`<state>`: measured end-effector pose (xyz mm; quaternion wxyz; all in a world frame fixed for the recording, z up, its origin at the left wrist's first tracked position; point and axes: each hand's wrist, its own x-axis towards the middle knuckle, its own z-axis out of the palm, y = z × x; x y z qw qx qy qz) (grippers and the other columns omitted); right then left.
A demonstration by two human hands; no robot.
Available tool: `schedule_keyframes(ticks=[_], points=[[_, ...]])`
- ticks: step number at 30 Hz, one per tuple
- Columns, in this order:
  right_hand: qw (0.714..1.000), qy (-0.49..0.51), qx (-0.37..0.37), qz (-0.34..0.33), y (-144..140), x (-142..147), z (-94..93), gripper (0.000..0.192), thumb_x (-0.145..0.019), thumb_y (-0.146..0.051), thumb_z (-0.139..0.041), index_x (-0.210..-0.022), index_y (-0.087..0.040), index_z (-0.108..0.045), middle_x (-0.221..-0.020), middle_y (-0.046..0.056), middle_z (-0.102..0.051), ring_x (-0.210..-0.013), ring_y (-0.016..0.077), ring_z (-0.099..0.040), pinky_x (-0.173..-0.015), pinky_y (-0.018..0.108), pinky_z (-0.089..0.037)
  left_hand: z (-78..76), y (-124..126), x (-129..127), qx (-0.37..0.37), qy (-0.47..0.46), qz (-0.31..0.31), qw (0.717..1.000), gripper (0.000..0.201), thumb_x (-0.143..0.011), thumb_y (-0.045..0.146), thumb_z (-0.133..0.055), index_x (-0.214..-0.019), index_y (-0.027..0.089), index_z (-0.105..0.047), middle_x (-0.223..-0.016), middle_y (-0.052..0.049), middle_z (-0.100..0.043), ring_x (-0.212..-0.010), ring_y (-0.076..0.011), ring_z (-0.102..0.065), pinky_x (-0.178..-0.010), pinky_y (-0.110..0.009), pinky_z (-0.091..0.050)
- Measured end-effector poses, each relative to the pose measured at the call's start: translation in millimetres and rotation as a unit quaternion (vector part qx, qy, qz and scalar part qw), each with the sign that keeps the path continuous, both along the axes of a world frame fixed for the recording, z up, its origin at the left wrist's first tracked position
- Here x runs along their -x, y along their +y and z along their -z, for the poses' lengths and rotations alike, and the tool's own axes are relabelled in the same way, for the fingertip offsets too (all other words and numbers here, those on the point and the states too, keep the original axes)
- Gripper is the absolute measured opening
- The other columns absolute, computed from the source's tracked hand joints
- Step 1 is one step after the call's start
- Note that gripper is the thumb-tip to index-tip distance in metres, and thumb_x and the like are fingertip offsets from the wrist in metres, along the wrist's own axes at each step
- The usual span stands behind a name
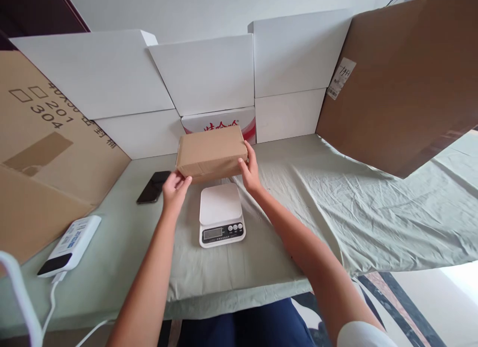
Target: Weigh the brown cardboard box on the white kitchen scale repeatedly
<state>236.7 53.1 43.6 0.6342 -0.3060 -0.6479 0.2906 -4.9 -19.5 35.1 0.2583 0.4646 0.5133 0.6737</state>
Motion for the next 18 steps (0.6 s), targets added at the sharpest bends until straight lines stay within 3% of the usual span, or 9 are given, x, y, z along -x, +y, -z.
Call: schedule_keyframes(ticks=[3,7,14,18], points=[[0.999,0.010,0.043,0.006,18,6,21.5,0.074,-0.093,-0.068,-0.046,-0.151,-0.023,-0.037,-0.161,0.013,-0.040,-0.152,0.0311,-0.036,-0.128,0.052,-0.027,21.7,23,3,0.033,-0.018,0.008,0.999,0.057,-0.077,0.034,-0.083,-0.126,0.013,-0.065,-0.137,-0.022,-0.066,-0.132,-0.0333,-0.062,-0.116,-0.049,-0.045],[0.998,0.008,0.065,0.005,21,6,36.1,0.070,-0.093,-0.064,-0.047,-0.148,-0.022,-0.038,-0.157,0.013,-0.045,-0.149,0.0298,-0.038,-0.127,0.050,-0.027,39.8,24,6,0.046,-0.016,0.014,0.999,0.052,-0.079,0.027,-0.079,-0.127,0.013,-0.065,-0.136,-0.020,-0.067,-0.131,-0.0301,-0.062,-0.117,-0.046,-0.043],[0.992,0.006,0.123,-0.009,22,6,36.1,0.062,-0.094,-0.058,-0.046,-0.147,-0.025,-0.038,-0.138,0.012,-0.057,-0.129,0.0287,-0.055,-0.120,0.053,-0.037,39.5,26,8,0.068,-0.026,0.022,0.997,0.053,-0.080,0.027,-0.079,-0.129,0.013,-0.065,-0.140,-0.020,-0.065,-0.135,-0.0304,-0.059,-0.118,-0.045,-0.042],[0.983,0.066,0.166,0.038,37,-6,42.2,0.064,-0.092,-0.057,-0.047,-0.150,-0.032,-0.036,-0.149,0.011,-0.047,-0.138,0.0279,-0.048,-0.118,0.056,-0.039,34.1,24,30,0.035,-0.071,-0.042,0.996,0.057,-0.082,0.032,-0.078,-0.134,0.016,-0.063,-0.148,-0.020,-0.058,-0.141,-0.0288,-0.054,-0.118,-0.042,-0.041]])
